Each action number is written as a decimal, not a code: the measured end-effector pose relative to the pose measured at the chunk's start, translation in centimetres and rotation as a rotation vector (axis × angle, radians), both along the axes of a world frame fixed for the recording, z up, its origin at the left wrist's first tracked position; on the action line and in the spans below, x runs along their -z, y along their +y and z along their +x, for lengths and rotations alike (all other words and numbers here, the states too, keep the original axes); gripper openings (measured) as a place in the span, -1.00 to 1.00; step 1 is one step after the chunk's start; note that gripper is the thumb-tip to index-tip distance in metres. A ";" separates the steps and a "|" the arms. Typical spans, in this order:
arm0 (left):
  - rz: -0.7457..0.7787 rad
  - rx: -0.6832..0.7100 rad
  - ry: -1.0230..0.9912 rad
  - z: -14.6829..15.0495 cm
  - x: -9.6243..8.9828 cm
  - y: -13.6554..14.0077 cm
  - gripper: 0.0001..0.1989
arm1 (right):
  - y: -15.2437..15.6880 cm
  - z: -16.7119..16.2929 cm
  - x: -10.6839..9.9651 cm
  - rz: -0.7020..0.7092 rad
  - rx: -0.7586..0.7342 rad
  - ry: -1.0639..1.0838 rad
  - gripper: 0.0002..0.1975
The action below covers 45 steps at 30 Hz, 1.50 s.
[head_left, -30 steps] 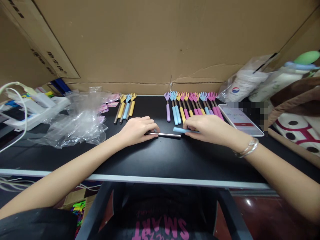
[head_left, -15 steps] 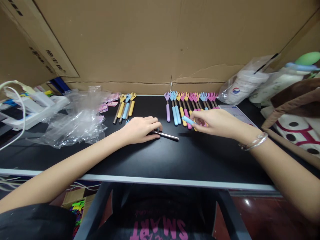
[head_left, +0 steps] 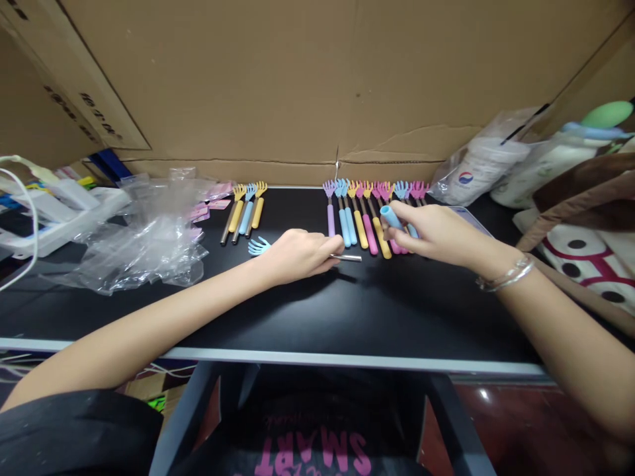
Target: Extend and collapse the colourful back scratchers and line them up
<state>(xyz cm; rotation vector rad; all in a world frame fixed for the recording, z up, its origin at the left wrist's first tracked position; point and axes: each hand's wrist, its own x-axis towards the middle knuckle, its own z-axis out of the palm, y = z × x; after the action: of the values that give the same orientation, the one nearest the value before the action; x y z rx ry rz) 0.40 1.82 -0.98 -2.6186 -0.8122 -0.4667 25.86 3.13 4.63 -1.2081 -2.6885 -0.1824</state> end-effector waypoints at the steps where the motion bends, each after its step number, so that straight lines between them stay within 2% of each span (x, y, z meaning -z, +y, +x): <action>1: 0.011 -0.015 -0.022 -0.2 0.1 0.0 -0.82 | 0.1 0.1 -0.1 0.003 -0.002 0.005 -0.78; 8: 0.104 -0.121 -0.120 -1.3 -0.2 0.2 -0.74 | 0.5 0.0 0.5 0.030 -0.014 0.002 -0.85; 16: 0.140 -0.170 -0.097 -1.7 -0.2 -0.2 -0.75 | 0.2 0.3 3.0 0.168 -0.040 -0.113 -0.75; 31: 0.215 -0.112 -0.150 -1.2 0.0 -0.8 -0.73 | -1.0 -1.0 4.6 0.340 -0.067 -0.049 -0.75; 39: 0.200 -0.115 -0.157 -1.1 0.1 -0.9 -0.73 | -1.2 -1.1 4.7 0.259 -0.052 -0.053 -0.73; 45: 0.166 -0.113 -0.176 -1.3 0.2 -0.9 -0.72 | -1.3 -1.1 4.9 0.253 -0.059 -0.055 -0.72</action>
<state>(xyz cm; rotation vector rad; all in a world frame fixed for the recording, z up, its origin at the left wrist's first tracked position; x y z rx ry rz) -0.91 0.94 -1.21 -2.3903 -0.9291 -0.7076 24.80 1.86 -0.25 -1.0607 -2.6430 -0.5358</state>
